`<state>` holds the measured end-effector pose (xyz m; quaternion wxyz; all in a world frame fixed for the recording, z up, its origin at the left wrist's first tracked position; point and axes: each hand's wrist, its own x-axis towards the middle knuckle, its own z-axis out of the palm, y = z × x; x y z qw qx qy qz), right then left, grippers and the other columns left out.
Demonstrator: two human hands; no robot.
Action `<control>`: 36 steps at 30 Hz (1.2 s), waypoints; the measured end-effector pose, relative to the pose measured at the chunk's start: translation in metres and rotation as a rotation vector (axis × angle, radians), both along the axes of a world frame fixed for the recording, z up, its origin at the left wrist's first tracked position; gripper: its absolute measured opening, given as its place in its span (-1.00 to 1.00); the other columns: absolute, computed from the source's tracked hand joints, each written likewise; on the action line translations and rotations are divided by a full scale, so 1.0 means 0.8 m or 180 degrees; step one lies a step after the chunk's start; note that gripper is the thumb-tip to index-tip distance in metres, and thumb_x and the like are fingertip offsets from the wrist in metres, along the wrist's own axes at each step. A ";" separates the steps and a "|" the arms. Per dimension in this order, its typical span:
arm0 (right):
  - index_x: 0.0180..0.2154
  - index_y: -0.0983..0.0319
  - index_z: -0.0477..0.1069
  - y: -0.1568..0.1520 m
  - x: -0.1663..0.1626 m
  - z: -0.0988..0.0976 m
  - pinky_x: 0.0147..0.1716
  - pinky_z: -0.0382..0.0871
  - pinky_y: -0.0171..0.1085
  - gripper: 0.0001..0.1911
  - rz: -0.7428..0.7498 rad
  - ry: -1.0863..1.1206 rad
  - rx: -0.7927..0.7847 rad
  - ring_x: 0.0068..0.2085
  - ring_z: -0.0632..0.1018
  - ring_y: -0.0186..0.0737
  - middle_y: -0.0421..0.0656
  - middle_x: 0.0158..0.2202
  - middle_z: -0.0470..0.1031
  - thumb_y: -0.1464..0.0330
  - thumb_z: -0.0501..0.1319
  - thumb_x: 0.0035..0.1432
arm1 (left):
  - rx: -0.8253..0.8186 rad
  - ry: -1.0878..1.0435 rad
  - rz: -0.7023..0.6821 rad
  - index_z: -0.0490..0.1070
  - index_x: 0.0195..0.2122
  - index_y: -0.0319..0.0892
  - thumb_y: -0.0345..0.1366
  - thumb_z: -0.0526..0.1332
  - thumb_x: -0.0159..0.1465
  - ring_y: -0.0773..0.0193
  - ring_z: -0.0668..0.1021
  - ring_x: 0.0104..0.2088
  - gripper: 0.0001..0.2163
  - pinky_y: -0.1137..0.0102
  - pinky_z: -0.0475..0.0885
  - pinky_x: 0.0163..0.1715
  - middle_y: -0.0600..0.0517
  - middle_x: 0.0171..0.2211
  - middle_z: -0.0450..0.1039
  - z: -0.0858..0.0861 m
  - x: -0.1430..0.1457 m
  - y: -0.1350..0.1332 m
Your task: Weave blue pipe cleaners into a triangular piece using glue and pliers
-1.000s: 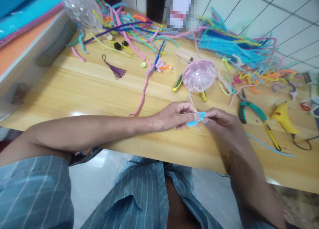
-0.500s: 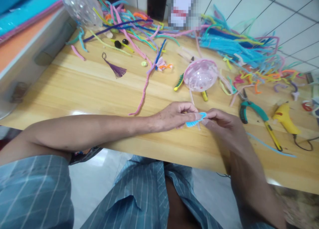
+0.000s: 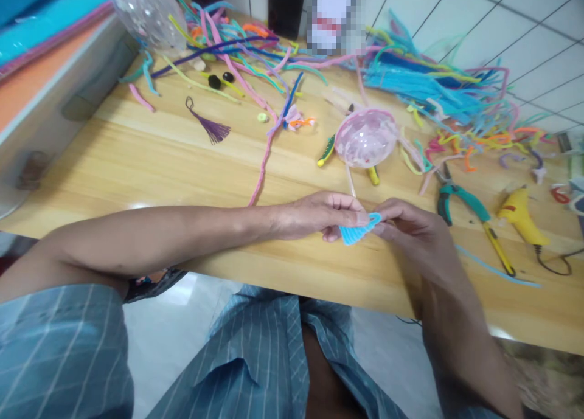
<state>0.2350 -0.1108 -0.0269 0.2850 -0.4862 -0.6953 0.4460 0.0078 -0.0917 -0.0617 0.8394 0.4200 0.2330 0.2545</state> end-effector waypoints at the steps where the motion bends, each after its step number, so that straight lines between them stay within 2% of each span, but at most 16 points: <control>1: -0.35 0.05 0.60 0.000 0.000 0.000 -0.27 0.45 -0.11 -0.79 0.0034 0.0036 0.0020 -0.33 0.55 -0.14 -0.19 -0.36 0.60 0.09 0.45 0.20 | 0.0000 -0.0036 -0.0057 0.52 -0.30 -0.23 0.01 0.47 0.21 0.48 0.37 -0.51 -0.63 0.54 0.24 -0.54 0.08 -0.43 0.45 -0.001 0.000 0.000; 10: -0.35 -0.01 0.63 -0.001 0.003 -0.004 -0.23 0.45 -0.07 -0.87 0.0176 0.0240 0.0169 -0.30 0.56 -0.10 -0.19 -0.34 0.60 0.14 0.46 0.20 | -0.0191 -0.0079 -0.0350 0.49 -0.30 -0.24 -0.08 0.48 0.21 0.49 0.37 -0.51 -0.67 0.53 0.26 -0.52 0.10 -0.43 0.43 -0.002 -0.002 0.001; 17: -0.33 -0.02 0.61 -0.001 0.000 -0.004 -0.24 0.44 -0.06 -0.84 0.0198 0.0164 0.0311 -0.30 0.56 -0.08 -0.17 -0.34 0.60 0.09 0.46 0.20 | -0.0223 -0.0120 -0.0438 0.49 -0.30 -0.25 -0.02 0.53 0.15 0.49 0.39 -0.52 -0.60 0.53 0.27 -0.53 0.09 -0.43 0.45 0.000 -0.002 0.002; 23: -0.30 0.02 0.60 0.000 0.005 -0.008 -0.32 0.43 -0.15 -0.88 0.0469 0.0257 0.0532 -0.34 0.57 -0.16 -0.22 -0.35 0.60 0.18 0.46 0.23 | -0.0260 -0.0120 -0.0572 0.50 -0.30 -0.25 0.05 0.52 0.15 0.51 0.38 -0.54 -0.56 0.53 0.26 -0.53 0.07 -0.43 0.49 -0.002 -0.003 0.000; 29: -0.29 0.02 0.59 -0.001 0.004 -0.005 -0.31 0.44 -0.17 -0.92 0.0562 0.0228 0.0625 -0.34 0.58 -0.18 -0.23 -0.35 0.61 0.24 0.45 0.24 | -0.0320 -0.0176 -0.0676 0.50 -0.30 -0.25 0.06 0.53 0.14 0.53 0.37 -0.56 -0.55 0.53 0.22 -0.55 0.09 -0.44 0.49 -0.003 -0.004 0.001; 33: -0.23 0.01 0.61 -0.002 0.004 -0.007 -0.29 0.46 -0.17 -0.94 0.0514 0.0261 0.0667 -0.31 0.60 -0.19 -0.22 -0.31 0.63 0.25 0.45 0.25 | -0.0360 -0.0170 -0.0703 0.49 -0.31 -0.25 0.07 0.54 0.12 0.53 0.39 -0.55 -0.53 0.53 0.25 -0.55 0.09 -0.43 0.51 -0.002 -0.004 0.002; 36: -0.14 -0.02 0.64 -0.001 0.005 -0.010 -0.28 0.47 -0.18 -0.86 0.0498 0.0247 0.0700 -0.29 0.61 -0.19 -0.22 -0.28 0.65 0.27 0.45 0.25 | -0.0385 -0.0181 -0.0693 0.47 -0.31 -0.24 0.08 0.55 0.10 0.53 0.40 -0.56 -0.52 0.54 0.27 -0.56 0.10 -0.43 0.50 -0.001 -0.003 0.002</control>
